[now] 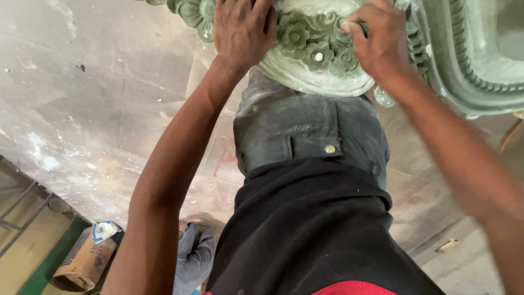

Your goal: The person sands the intricate carvings on a large wooden headboard, using a piece of sandpaper held by hand and moving it across various floral and scrollwork details.

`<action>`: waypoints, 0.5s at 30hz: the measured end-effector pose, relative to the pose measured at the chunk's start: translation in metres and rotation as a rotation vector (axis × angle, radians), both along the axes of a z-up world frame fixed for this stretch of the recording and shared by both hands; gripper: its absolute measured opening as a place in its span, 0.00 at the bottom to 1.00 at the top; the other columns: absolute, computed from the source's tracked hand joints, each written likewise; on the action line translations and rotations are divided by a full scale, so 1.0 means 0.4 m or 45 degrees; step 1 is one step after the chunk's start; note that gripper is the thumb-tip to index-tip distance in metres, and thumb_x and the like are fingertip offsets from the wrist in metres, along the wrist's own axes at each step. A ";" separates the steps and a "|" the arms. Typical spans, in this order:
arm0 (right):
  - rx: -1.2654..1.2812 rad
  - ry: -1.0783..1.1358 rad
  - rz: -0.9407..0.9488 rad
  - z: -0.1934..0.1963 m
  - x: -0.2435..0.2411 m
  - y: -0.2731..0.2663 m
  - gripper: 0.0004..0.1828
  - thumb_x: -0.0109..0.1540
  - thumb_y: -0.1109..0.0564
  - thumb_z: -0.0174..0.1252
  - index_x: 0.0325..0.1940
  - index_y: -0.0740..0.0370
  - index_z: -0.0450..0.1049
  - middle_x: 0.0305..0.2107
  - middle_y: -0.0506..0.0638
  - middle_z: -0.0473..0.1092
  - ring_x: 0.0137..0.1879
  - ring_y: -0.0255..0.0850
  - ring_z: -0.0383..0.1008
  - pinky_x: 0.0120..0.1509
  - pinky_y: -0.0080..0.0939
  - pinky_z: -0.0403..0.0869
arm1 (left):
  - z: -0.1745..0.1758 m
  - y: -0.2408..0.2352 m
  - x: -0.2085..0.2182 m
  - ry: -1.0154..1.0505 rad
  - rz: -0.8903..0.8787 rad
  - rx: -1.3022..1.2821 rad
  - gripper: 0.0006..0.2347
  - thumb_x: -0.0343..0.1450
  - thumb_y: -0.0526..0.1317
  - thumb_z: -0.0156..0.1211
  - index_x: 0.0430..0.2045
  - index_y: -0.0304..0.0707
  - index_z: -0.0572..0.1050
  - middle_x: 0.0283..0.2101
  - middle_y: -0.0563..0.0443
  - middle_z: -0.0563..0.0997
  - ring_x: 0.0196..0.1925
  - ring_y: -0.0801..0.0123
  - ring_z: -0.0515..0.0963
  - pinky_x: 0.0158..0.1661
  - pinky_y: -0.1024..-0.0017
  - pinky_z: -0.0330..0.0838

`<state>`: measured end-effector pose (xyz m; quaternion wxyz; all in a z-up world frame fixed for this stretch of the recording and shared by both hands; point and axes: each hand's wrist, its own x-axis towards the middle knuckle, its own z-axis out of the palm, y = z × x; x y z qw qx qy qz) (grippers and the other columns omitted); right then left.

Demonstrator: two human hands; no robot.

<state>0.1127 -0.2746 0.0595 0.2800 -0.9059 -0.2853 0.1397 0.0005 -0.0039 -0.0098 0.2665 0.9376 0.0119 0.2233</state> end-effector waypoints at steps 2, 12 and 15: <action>-0.109 -0.347 0.643 0.031 0.045 -0.014 0.05 0.69 0.65 0.64 0.39 0.65 0.75 0.34 0.54 0.71 0.42 0.50 0.73 0.47 0.47 0.71 | 0.007 0.003 0.002 0.038 -0.019 -0.008 0.10 0.73 0.38 0.63 0.48 0.42 0.76 0.41 0.48 0.77 0.46 0.53 0.76 0.52 0.55 0.67; 0.039 0.215 0.223 -0.052 0.052 -0.036 0.05 0.69 0.60 0.67 0.43 0.64 0.78 0.37 0.53 0.73 0.40 0.49 0.74 0.45 0.52 0.70 | 0.037 0.014 0.003 0.067 -0.065 -0.004 0.21 0.71 0.35 0.61 0.60 0.38 0.71 0.53 0.43 0.75 0.57 0.50 0.72 0.61 0.51 0.63; 0.135 -0.089 0.395 -0.049 0.054 -0.027 0.04 0.70 0.61 0.66 0.46 0.64 0.79 0.40 0.56 0.71 0.45 0.51 0.74 0.50 0.52 0.74 | 0.045 0.021 0.009 -0.008 -0.122 0.013 0.20 0.70 0.35 0.62 0.58 0.36 0.69 0.57 0.42 0.74 0.61 0.49 0.71 0.64 0.50 0.61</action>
